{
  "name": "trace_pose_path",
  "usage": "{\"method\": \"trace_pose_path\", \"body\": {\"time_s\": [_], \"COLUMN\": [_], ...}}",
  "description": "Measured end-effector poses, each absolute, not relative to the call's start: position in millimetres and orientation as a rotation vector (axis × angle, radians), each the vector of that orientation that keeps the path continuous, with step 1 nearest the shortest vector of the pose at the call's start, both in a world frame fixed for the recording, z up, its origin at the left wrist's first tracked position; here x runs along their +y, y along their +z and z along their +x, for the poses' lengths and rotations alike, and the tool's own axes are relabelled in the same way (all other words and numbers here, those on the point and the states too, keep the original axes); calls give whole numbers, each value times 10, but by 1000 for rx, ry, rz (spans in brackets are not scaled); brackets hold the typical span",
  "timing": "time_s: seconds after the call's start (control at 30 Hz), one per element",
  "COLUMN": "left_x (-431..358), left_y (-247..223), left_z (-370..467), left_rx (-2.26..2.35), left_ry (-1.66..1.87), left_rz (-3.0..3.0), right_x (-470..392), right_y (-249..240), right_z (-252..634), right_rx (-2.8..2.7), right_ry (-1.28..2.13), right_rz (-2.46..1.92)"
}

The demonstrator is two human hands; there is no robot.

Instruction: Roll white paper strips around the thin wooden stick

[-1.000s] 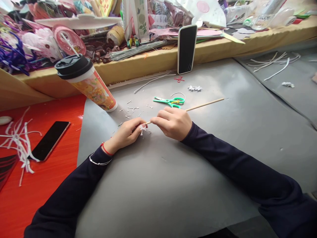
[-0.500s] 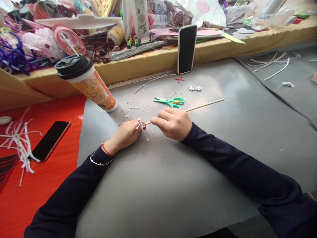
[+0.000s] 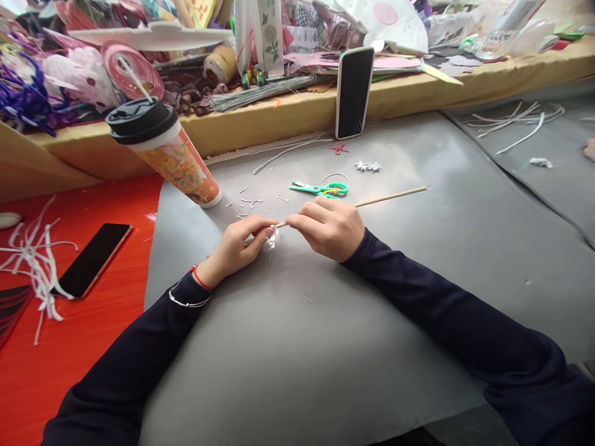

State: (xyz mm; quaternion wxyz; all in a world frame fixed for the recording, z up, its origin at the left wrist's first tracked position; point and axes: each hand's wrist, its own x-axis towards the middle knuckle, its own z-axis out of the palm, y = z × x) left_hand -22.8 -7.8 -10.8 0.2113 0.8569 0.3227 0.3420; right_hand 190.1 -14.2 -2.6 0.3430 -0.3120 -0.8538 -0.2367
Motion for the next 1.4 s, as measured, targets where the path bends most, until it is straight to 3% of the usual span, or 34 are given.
{"method": "trace_pose_path", "body": {"time_s": [0.4, 1.4], "left_x": [-45, -71], "left_y": [-146, -112], "left_z": [-275, -251], "left_rx": [848, 944], "left_ry": [1064, 799], "left_rz": [2489, 2555], "right_x": [-154, -142], "right_y": [-21, -57], "right_z": [1895, 1899], "right_rx": [-2196, -2272], "right_ry": [-624, -653], "right_rz": [-780, -816]}}
